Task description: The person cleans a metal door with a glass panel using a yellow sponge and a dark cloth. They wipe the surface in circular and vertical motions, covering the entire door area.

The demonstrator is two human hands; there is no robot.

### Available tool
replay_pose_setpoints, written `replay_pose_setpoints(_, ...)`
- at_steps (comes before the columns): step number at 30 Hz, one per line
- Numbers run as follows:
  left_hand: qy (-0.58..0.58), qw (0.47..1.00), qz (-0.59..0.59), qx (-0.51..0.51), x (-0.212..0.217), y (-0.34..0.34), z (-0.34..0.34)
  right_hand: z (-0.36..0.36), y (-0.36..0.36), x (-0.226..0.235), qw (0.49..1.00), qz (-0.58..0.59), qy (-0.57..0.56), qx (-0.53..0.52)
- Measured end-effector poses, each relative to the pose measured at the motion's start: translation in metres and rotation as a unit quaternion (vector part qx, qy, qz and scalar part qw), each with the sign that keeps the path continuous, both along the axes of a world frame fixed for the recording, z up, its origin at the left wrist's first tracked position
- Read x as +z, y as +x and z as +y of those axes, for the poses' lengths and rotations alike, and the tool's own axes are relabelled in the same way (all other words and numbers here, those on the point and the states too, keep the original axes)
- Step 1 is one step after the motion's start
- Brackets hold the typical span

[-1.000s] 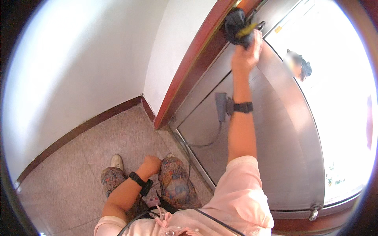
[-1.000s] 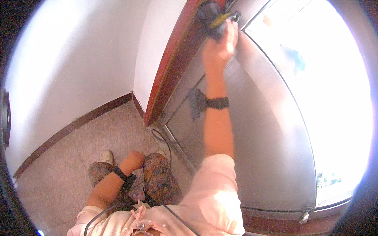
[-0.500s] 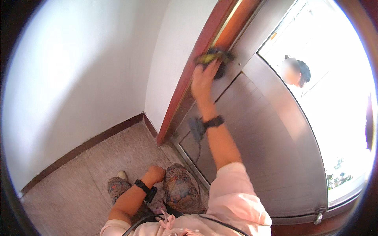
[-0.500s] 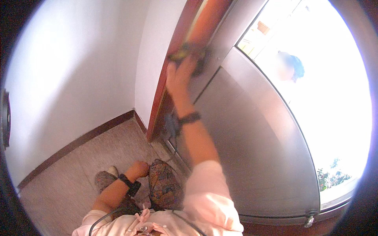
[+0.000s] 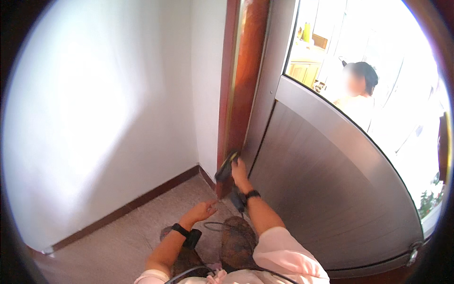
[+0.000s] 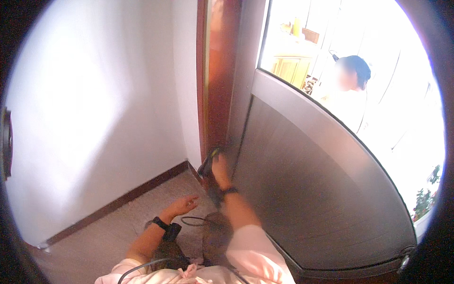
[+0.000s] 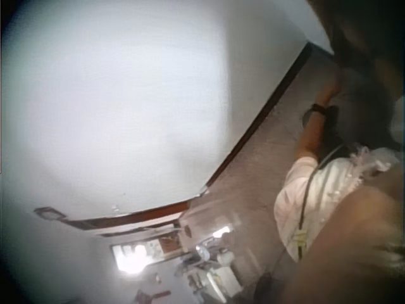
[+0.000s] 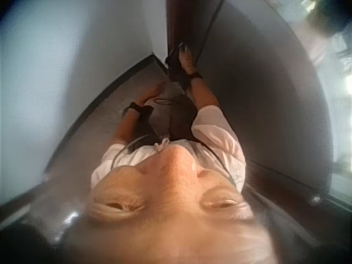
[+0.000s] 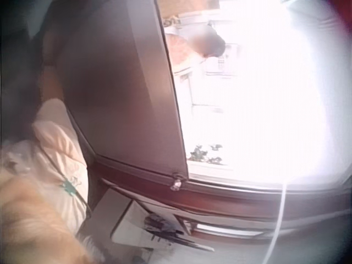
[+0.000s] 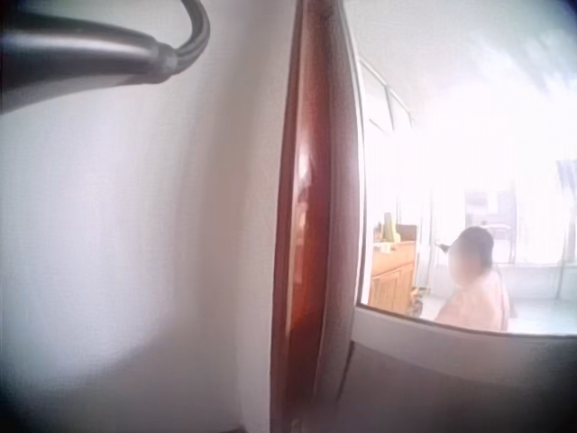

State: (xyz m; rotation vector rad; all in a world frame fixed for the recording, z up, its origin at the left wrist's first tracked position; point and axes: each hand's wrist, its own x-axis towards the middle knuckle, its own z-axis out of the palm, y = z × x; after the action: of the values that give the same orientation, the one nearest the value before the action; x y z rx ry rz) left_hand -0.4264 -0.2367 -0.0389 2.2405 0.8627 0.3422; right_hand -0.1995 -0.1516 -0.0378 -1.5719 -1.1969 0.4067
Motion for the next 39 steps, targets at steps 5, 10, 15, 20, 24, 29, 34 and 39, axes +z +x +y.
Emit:
replay_pose_setpoints(5,-0.038,0.932,-0.335,0.132,0.072,0.004,-0.005,-0.050,-0.073,0.004,0.938,0.248,0.034,0.240)
replay_pose_setpoints(10,0.003,0.925,-0.321,0.204,0.107,0.007,0.024,-0.076,-0.100,0.046,0.885,0.165,0.136,0.414)
replay_pose_setpoints(15,0.184,0.911,-0.284,0.236,0.185,-0.017,0.053,-0.119,-0.074,0.079,0.690,0.568,0.095,0.439)
replay_pose_setpoints(20,0.613,0.708,-0.345,0.059,0.390,0.031,0.063,-0.094,-0.030,-0.064,0.941,0.226,-0.062,0.245)
replay_pose_setpoints(24,0.813,0.572,-0.105,-0.020,0.462,0.093,0.075,-0.087,-0.041,-0.111,0.942,-0.048,-0.213,0.253)
replay_pose_setpoints(29,0.780,0.603,0.163,0.033,0.483,0.140,0.148,-0.070,-0.012,-0.114,0.940,-0.049,-0.202,0.270)
replay_pose_setpoints(34,0.844,0.511,-0.021,0.160,0.581,0.160,0.184,-0.069,-0.005,-0.112,0.960,0.024,-0.153,0.235)
replay_pose_setpoints(39,0.788,0.589,0.003,0.178,0.527,0.175,0.165,-0.050,0.007,-0.137,0.959,0.038,-0.150,0.238)
